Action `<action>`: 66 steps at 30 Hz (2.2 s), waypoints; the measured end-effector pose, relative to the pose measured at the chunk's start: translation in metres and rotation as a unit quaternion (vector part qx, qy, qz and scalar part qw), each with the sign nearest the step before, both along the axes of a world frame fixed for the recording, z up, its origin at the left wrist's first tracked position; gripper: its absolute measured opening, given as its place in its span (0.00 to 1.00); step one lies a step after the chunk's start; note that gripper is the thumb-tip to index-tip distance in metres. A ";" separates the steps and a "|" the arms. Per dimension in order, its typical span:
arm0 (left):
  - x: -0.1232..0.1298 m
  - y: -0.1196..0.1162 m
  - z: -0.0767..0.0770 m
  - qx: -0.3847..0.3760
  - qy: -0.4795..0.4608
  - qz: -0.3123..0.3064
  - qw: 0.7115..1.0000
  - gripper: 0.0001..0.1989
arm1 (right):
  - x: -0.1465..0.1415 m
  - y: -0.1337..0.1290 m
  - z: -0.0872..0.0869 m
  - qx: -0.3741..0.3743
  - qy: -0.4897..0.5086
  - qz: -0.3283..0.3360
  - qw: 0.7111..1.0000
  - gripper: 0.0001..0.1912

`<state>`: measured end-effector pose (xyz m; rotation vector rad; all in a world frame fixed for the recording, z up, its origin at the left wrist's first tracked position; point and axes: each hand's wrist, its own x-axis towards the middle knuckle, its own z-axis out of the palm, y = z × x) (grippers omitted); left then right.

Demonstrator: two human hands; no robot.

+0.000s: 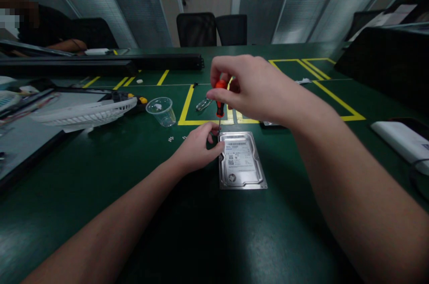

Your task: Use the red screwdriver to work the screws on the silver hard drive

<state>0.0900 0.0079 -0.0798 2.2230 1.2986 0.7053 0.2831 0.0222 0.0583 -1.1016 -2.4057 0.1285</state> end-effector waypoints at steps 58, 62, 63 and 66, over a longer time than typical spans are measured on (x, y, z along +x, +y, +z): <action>0.000 0.001 0.000 0.000 -0.003 -0.006 1.000 0.18 | -0.005 -0.004 0.004 0.012 0.005 0.009 1.000 0.11; 0.000 0.001 0.001 0.000 -0.001 -0.002 1.000 0.18 | -0.008 -0.003 0.005 0.009 0.005 -0.011 1.000 0.16; 0.000 0.001 0.001 -0.001 -0.001 0.000 1.000 0.18 | -0.008 -0.003 0.004 0.007 0.006 -0.016 1.000 0.16; 0.001 0.000 0.001 -0.002 0.002 0.004 1.000 0.18 | -0.008 -0.002 0.003 -0.003 0.012 -0.021 1.000 0.14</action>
